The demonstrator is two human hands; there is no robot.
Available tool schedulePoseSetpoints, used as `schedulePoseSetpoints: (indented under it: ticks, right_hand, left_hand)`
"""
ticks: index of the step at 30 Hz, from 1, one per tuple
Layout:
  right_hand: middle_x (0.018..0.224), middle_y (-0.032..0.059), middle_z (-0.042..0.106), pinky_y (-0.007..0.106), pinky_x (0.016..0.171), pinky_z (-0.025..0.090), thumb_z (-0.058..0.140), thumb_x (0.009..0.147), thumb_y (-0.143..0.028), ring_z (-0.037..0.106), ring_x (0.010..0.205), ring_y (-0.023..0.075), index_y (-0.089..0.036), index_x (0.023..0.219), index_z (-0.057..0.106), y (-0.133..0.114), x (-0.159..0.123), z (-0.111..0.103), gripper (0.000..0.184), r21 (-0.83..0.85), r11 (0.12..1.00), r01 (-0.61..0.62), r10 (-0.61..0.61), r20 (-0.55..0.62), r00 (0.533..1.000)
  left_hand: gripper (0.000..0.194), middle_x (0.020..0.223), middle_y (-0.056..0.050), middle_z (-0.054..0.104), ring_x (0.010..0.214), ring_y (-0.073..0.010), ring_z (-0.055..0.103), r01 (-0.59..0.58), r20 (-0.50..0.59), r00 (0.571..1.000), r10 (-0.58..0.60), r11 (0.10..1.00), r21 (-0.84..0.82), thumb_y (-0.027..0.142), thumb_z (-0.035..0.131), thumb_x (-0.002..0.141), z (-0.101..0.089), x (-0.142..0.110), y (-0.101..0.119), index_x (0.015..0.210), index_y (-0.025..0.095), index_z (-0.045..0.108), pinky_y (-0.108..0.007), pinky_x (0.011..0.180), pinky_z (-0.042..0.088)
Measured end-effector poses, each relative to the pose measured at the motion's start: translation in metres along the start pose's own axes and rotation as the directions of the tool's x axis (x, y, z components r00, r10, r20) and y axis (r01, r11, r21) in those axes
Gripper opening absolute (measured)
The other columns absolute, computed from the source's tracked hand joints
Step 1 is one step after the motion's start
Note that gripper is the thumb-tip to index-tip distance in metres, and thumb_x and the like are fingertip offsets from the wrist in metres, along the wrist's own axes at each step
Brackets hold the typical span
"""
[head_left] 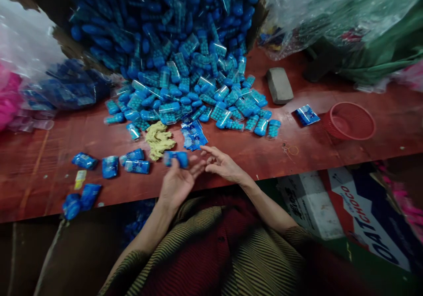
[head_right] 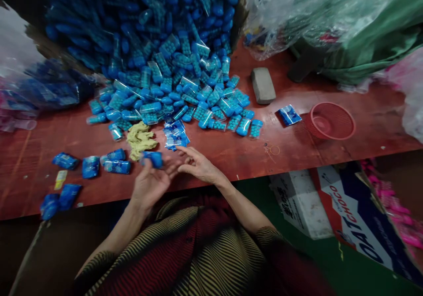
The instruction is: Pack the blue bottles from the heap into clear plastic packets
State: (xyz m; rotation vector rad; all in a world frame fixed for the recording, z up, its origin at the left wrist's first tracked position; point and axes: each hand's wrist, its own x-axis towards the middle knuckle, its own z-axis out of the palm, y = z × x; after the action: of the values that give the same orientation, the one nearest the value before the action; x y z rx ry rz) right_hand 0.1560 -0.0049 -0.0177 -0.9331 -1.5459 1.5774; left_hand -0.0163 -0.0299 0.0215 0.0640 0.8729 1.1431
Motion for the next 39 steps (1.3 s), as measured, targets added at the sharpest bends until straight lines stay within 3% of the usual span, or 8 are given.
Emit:
schedulePoseSetpoints:
  ticks: [5, 12, 19, 24, 28, 32, 35, 39]
  right_hand:
    - [0.101, 0.0049, 0.057, 0.030, 0.078, 0.046, 0.055, 0.087, -0.025, 0.054, 0.080, 0.0132, -0.022, 0.112, 0.060, 0.006, 0.023, -0.006, 0.026, -0.541, 0.838, 0.071, -0.178, -0.148, 0.973]
    - [0.103, 0.0096, 0.057, 0.032, 0.075, 0.044, 0.052, 0.088, -0.027, 0.052, 0.092, 0.0227, -0.021, 0.101, 0.062, 0.016, 0.068, 0.000, 0.018, -0.913, 0.397, -0.094, -0.041, -0.120, 0.992]
    - [0.097, 0.0132, 0.059, 0.034, 0.075, 0.041, 0.038, 0.092, -0.018, 0.051, 0.090, 0.0242, -0.015, 0.094, 0.060, 0.020, 0.070, 0.005, 0.022, -0.939, 0.327, -0.104, -0.017, -0.116, 0.993]
    - [0.093, 0.0130, 0.058, 0.035, 0.080, 0.041, 0.037, 0.093, -0.019, 0.049, 0.088, 0.0233, -0.014, 0.088, 0.059, 0.007, 0.051, 0.010, 0.022, -0.903, 0.429, 0.008, -0.144, -0.060, 0.988]
    - [0.100, 0.0118, 0.056, 0.034, 0.084, 0.041, 0.045, 0.089, -0.023, 0.050, 0.094, 0.0216, -0.015, 0.090, 0.057, 0.001, 0.037, 0.015, 0.015, -0.712, 0.696, 0.092, -0.254, -0.124, 0.959]
    - [0.093, 0.0042, 0.059, 0.029, 0.075, 0.044, 0.056, 0.080, -0.029, 0.055, 0.080, 0.0155, -0.016, 0.099, 0.056, 0.011, 0.039, 0.016, 0.023, -0.246, 0.968, -0.055, -0.022, -0.297, 0.955]
    - [0.070, -0.0023, 0.057, 0.025, 0.066, 0.043, 0.053, 0.078, -0.029, 0.051, 0.065, 0.0120, -0.017, 0.077, 0.057, 0.020, 0.043, 0.016, 0.013, -0.028, 0.990, -0.138, 0.125, -0.278, 0.952]
    - [0.065, -0.0031, 0.053, 0.024, 0.061, 0.040, 0.050, 0.078, -0.029, 0.048, 0.061, 0.0113, -0.019, 0.068, 0.051, 0.018, 0.043, 0.021, 0.014, -0.088, 0.981, -0.170, 0.128, -0.359, 0.924]
  left_hand:
    - [0.051, 0.070, -0.005, 0.071, 0.077, -0.0196, 0.068, -0.337, -0.263, 0.917, 0.299, 0.934, -0.116, 0.060, 0.039, 0.084, -0.024, -0.005, 0.054, 0.091, 0.017, 0.066, -0.035, 0.076, 0.054]
    - [0.008, 0.054, -0.002, 0.064, 0.062, -0.0189, 0.067, 0.075, -0.211, 0.976, -0.050, 0.991, 0.110, 0.020, 0.055, 0.082, -0.018, 0.013, 0.000, 0.082, 0.015, 0.061, -0.034, 0.068, 0.054]
    - [0.015, 0.059, -0.002, 0.065, 0.052, -0.0135, 0.063, 0.034, -0.215, 0.977, 0.019, 0.970, 0.240, 0.018, 0.064, 0.075, -0.015, 0.034, -0.013, 0.088, 0.013, 0.057, -0.022, 0.051, 0.048]
    - [0.030, 0.067, -0.001, 0.065, 0.050, -0.0098, 0.059, -0.062, -0.152, 0.982, 0.111, 0.953, 0.296, 0.027, 0.076, 0.064, -0.006, 0.040, -0.014, 0.084, 0.014, 0.058, -0.019, 0.044, 0.042]
    - [0.033, 0.058, 0.002, 0.062, 0.047, -0.0087, 0.056, -0.121, -0.179, 0.967, 0.183, 0.943, 0.309, 0.030, 0.079, 0.056, 0.000, 0.046, -0.020, 0.077, 0.012, 0.061, -0.018, 0.044, 0.040]
    - [0.035, 0.061, 0.001, 0.065, 0.048, -0.0083, 0.056, -0.180, -0.166, 0.958, 0.234, 0.941, 0.288, 0.028, 0.080, 0.050, 0.000, 0.048, -0.025, 0.075, 0.011, 0.064, -0.019, 0.046, 0.041]
    - [0.033, 0.064, 0.000, 0.066, 0.048, -0.0080, 0.056, -0.242, -0.160, 0.941, 0.300, 0.922, 0.303, 0.026, 0.080, 0.050, 0.000, 0.049, -0.030, 0.075, 0.011, 0.065, -0.019, 0.045, 0.041]
    - [0.026, 0.062, 0.000, 0.066, 0.048, -0.0083, 0.056, -0.293, -0.196, 0.911, 0.363, 0.903, 0.313, 0.025, 0.078, 0.052, 0.005, 0.051, -0.035, 0.071, 0.012, 0.065, -0.019, 0.045, 0.042]
